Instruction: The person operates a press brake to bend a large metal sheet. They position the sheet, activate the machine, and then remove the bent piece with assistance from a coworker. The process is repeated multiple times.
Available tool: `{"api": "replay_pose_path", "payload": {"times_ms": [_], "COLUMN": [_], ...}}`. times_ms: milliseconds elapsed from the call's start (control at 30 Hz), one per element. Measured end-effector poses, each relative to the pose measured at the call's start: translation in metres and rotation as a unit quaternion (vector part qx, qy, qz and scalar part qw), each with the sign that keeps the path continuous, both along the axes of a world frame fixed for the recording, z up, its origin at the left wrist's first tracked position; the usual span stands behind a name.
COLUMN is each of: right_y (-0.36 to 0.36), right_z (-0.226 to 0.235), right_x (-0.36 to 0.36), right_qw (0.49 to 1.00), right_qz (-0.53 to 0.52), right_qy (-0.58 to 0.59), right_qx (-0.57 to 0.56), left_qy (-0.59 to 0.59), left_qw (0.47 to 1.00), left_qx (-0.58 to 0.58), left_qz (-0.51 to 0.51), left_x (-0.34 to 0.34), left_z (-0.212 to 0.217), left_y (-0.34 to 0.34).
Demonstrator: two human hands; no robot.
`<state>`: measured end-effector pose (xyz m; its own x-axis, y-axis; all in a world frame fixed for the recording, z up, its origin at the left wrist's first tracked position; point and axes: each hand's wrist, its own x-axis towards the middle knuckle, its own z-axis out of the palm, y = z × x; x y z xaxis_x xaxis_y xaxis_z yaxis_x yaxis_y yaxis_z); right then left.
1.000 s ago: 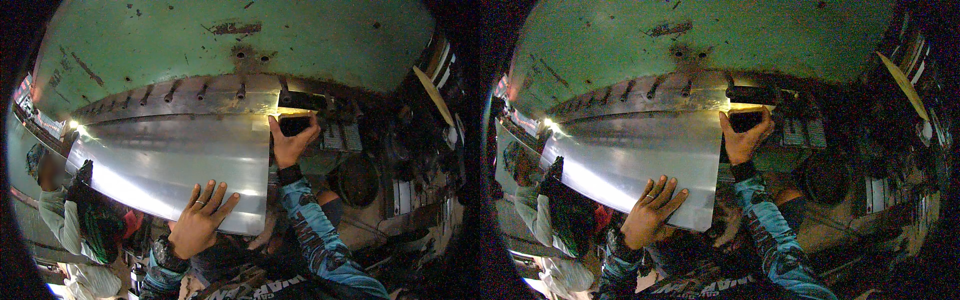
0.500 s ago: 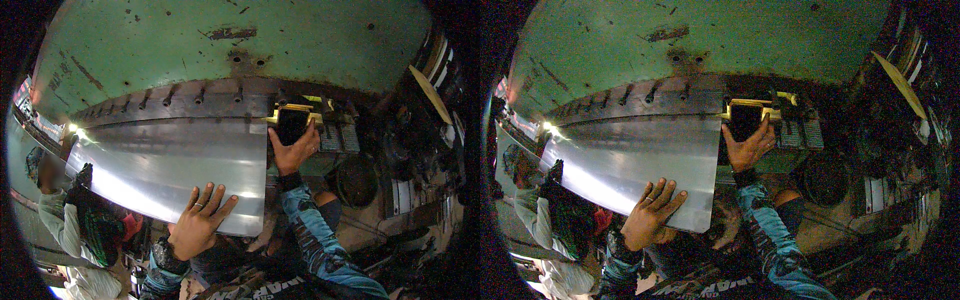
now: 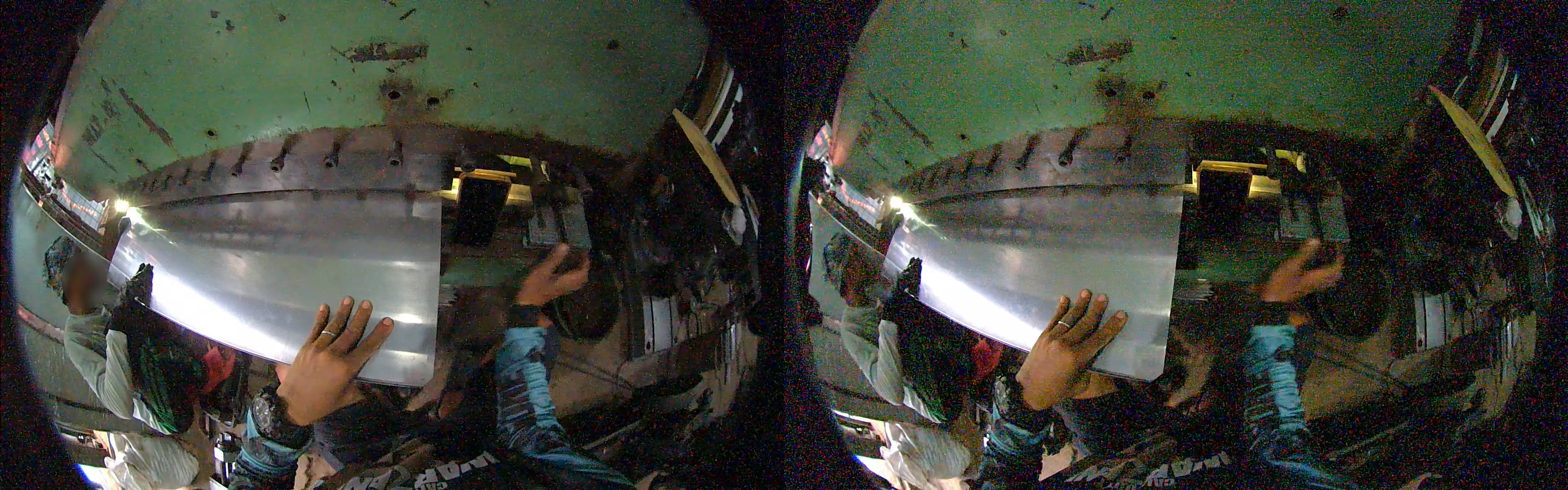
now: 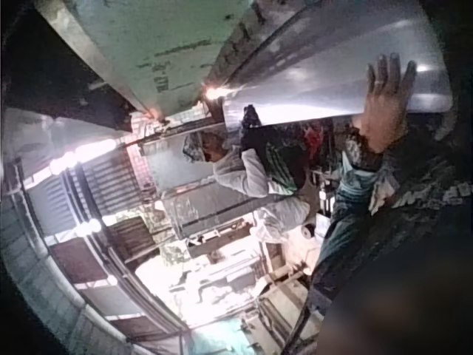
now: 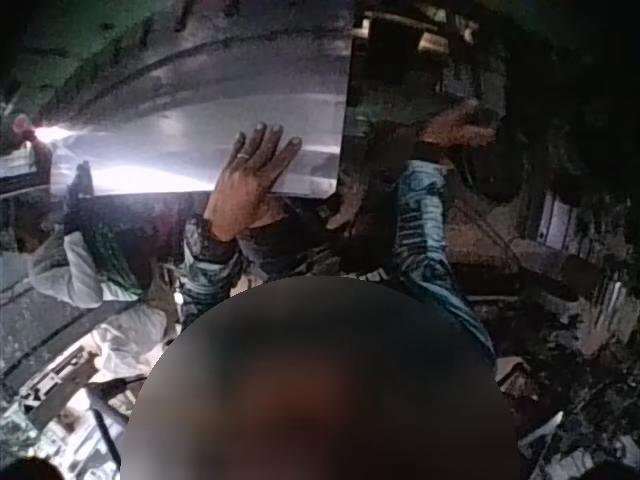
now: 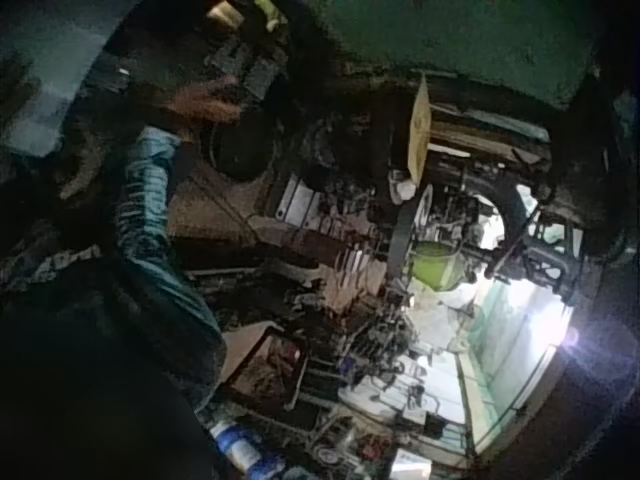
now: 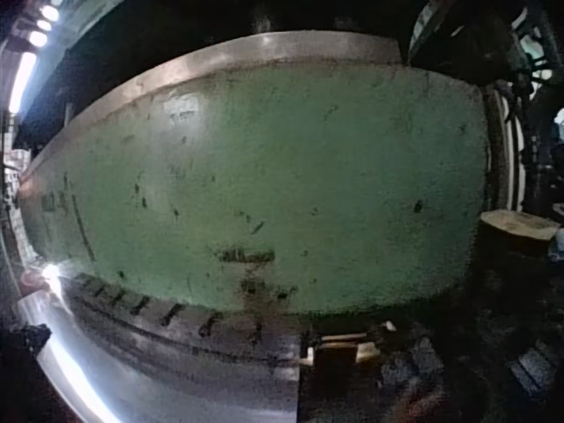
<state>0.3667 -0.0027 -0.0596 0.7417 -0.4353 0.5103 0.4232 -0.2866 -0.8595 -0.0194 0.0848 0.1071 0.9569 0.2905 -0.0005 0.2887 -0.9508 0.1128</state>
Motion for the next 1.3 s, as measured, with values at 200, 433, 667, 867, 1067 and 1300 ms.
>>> {"api": "replay_pose_path", "payload": {"times_ms": [200, 433, 667, 867, 1067, 1300], "right_y": [-0.042, -0.047, -0.048, -0.042, -0.047, -0.046], "right_z": [-0.007, -0.024, -0.039, -0.03, -0.025, -0.028], "right_x": [0.066, 0.089, 0.103, 0.091, 0.091, 0.09], "right_qw": [0.938, 0.931, 0.938, 0.912, 0.934, 0.917], "right_qz": [0.111, 0.208, 0.191, 0.195, 0.203, 0.234], "right_qy": [0.218, 0.208, 0.216, 0.229, 0.215, 0.219], "right_qx": [0.247, 0.214, 0.19, 0.279, 0.201, 0.238], "left_qy": [0.004, 0.0, -0.006, 0.007, -0.004, 0.007], "left_qw": [1.0, 1.0, 1.0, 1.0, 0.999, 1.0], "left_qx": [0.001, 0.002, -0.02, -0.007, -0.032, -0.001], "left_qz": [-0.001, 0.001, 0.006, 0.001, 0.012, 0.004], "left_x": [0.0, 0.002, 0.002, 0.002, 0.003, 0.003], "left_z": [0.0, 0.003, 0.004, 0.002, 0.006, 0.005], "left_y": [0.0, 0.0, -0.001, 0.001, -0.002, -0.001]}}
